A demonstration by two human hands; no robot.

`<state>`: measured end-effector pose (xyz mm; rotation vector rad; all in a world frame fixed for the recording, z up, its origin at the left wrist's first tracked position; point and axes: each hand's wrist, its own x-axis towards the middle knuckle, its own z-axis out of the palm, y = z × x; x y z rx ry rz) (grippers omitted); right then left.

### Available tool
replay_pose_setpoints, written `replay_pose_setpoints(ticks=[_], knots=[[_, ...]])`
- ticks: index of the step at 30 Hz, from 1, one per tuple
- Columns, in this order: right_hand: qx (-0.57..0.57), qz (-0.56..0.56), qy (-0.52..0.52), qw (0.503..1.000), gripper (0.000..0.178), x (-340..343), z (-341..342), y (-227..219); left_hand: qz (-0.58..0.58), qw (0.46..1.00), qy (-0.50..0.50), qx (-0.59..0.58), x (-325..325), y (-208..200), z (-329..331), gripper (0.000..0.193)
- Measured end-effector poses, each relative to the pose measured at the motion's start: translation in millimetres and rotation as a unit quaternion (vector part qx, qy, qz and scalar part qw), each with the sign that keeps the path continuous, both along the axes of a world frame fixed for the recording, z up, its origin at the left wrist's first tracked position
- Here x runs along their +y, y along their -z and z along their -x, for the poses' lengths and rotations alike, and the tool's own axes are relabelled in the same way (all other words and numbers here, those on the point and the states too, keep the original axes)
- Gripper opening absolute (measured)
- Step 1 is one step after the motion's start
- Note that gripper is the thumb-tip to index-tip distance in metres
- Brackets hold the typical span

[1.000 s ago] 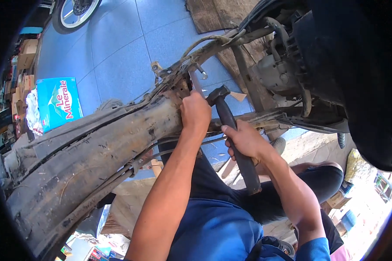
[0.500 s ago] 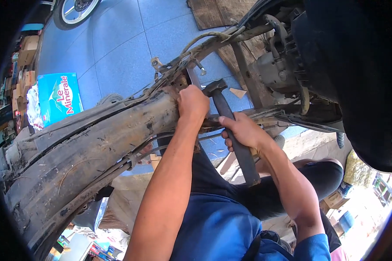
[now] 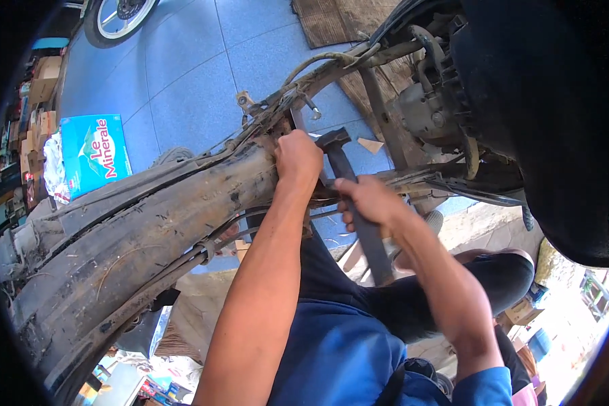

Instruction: Hammering and fitting a metal reinforcement plate onto a motorcycle frame.

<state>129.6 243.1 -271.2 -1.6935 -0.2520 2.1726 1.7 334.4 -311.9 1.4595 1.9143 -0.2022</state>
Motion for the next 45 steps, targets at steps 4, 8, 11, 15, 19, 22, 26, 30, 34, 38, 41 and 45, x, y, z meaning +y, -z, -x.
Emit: replay_pose_setpoints(ticks=[4, 8, 11, 15, 19, 22, 26, 30, 34, 38, 41, 45], knots=[[-0.009, -0.019, 0.007, 1.0, 0.032, -6.5, -4.0, -9.7, -0.053, 0.998, 0.003, 0.018, -1.2, -2.8, -1.6, 0.021], [-0.062, -0.044, -0.021, 0.997, 0.031, -12.2, -5.7, -15.4, -0.011, 1.0, -0.015, -0.008, 4.5, -2.7, 3.2, 0.022], [-0.043, -0.023, -0.061, 0.997, 0.028, -14.3, -10.8, -16.4, -0.022, 0.999, 0.023, 0.043, 4.7, -5.4, -2.2, 0.022], [-0.021, 0.012, -0.028, 0.999, 0.025, -22.0, -7.9, -31.8, 0.013, 1.0, 0.018, 0.018, 10.8, -14.9, 0.4, 0.022], [-0.091, 0.001, 0.035, 0.995, 0.025, -29.6, -4.2, -35.1, 0.051, 0.999, 0.004, 0.004, 15.6, -15.8, 5.2, 0.024], [-0.025, 0.017, -0.035, 0.999, 0.026, -24.0, 1.7, -34.8, 0.047, 0.998, 0.035, 0.008, 13.0, -19.8, 0.0, 0.024], [-0.033, 0.011, -0.046, 0.998, 0.027, -22.8, 1.0, -39.6, 0.052, 0.998, 0.012, 0.025, 13.9, -21.3, -0.2, 0.024], [-0.064, 0.034, 0.045, 0.996, 0.022, -27.4, -1.0, -44.3, 0.064, 0.997, 0.017, 0.024, 13.9, -18.5, 2.6, 0.026], [-0.063, 0.068, 0.019, 0.996, 0.026, -19.5, 4.0, -44.5, 0.049, 0.995, 0.075, 0.038, 16.1, 0.6, 4.1, 0.028], [0.011, 0.089, 0.001, 0.996, 0.025, -10.5, -9.7, -32.3, 0.014, 0.998, 0.05, 0.037, 11.4, -11.4, 5.0, 0.028], [0.008, 0.09, 0.045, 0.995, 0.02, -9.6, -7.1, -34.0, 0.039, 0.997, 0.055, 0.037, 14.1, -16.6, 3.3, 0.03], [-0.091, 0.07, 0.07, 0.991, 0.025, 0.5, -7.3, -30.1, 0.068, 0.995, 0.062, 0.03, 17.5, -18.2, 1.9, 0.022]])
